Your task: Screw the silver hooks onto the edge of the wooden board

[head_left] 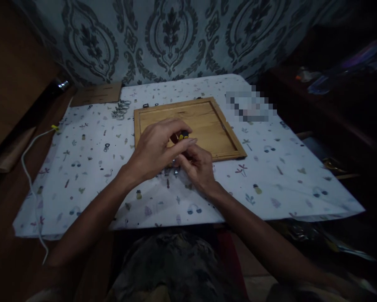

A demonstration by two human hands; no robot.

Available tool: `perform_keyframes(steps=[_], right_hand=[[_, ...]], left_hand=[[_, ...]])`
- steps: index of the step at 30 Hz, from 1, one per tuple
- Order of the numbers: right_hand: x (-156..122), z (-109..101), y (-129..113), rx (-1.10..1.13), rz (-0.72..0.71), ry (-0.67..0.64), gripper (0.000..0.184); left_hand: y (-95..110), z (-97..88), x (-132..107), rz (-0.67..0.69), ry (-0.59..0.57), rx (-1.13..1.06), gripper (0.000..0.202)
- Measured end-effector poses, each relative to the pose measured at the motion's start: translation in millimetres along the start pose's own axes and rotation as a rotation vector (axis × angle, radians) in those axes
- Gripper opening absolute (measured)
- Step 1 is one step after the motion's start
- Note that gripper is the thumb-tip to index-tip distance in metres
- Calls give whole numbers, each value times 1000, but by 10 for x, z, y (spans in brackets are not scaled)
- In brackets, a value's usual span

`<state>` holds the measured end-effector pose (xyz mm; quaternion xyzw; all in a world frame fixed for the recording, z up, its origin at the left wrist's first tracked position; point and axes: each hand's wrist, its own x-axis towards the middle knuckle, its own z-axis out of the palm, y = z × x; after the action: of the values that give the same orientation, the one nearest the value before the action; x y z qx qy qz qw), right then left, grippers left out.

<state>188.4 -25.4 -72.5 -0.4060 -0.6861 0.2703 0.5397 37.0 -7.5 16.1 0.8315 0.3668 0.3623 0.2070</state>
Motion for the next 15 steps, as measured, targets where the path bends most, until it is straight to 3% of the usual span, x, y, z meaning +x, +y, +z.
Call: perform_keyframes(steps=[8, 12, 15], right_hand=[[-162, -76, -48, -61, 162, 7, 19], [-359, -109, -43, -269, 223, -90, 25], [-443, -93, -3, -374, 230, -156, 19]], left_hand=[[9, -34, 39, 12, -21, 88, 12], [-5, -62, -2, 30, -18, 59, 14], [-11, -64, -25, 56, -2, 47, 15]])
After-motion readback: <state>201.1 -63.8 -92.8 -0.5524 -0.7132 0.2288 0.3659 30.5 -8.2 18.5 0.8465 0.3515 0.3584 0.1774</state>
